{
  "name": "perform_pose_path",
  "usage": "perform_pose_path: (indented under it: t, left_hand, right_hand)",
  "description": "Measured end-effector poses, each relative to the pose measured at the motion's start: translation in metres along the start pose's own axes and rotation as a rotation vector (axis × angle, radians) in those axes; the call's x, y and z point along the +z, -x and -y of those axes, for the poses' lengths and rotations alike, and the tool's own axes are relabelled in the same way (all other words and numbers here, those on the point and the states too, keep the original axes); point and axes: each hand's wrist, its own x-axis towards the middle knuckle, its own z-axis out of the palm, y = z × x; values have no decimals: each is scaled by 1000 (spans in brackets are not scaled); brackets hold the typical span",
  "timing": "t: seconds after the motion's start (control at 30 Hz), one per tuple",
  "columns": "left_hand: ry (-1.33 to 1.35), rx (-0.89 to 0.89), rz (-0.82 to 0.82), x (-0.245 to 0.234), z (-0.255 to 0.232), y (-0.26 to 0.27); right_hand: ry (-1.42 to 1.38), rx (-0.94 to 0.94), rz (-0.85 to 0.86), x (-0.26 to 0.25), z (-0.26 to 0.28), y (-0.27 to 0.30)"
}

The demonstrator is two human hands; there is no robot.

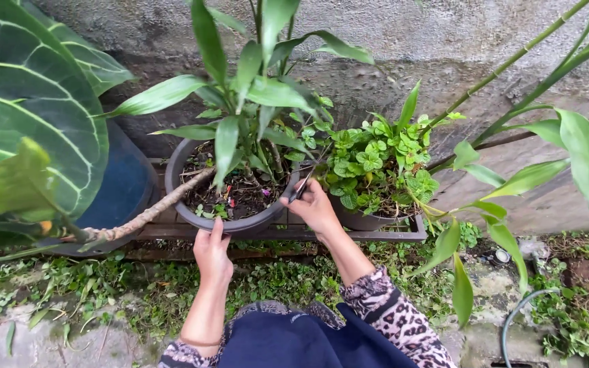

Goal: Trimming stems and leaves from various potted plants using scissors and clearing away debris.

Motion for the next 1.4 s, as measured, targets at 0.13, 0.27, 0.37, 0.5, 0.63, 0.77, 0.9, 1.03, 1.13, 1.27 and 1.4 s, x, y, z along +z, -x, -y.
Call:
perform_pose_path:
  t: [0.13,0.27,0.37,0.5,0.63,0.77,0.9,1.03,1.13,1.27,1.4]
  left_hand:
    - [-36,-49,1,-5,0,-5]
    - [-80,-61,47,-14,12,-12]
    - [-104,-82,64,-14,19,-12]
    - [-111,-90,82,-20,41,-19]
    - [-121,-132,71,-17,22,-7]
    - [-146,-185,89,-32,16,-8]
    - [-242,-288,187,-31,-18,12]
    - [-327,-350,355,-45,-10,8]
    - [-593,-403,589,-44,-21,9]
    - [-658,-366,810,-32,-54,15]
    - [-539,-98,765,-7,-106,17]
  right_hand:
    - [170,90,196,-34,34,12]
    - [469,360,364,-64,70,3]
    - [602,440,421,-63,91,-12]
    - [764,463,397,-58,91,-41]
    - [761,481,386,-45,97,-55]
    - [843,460,383,-42,92,-74]
    - [956,408,431,-52,71,-98]
    - [952,382,414,-47,78,-92]
    - [928,532,416,-36,105,-66]
    - [864,540,397,-45,101,-54]
    - [890,350,338,-53,92,-38]
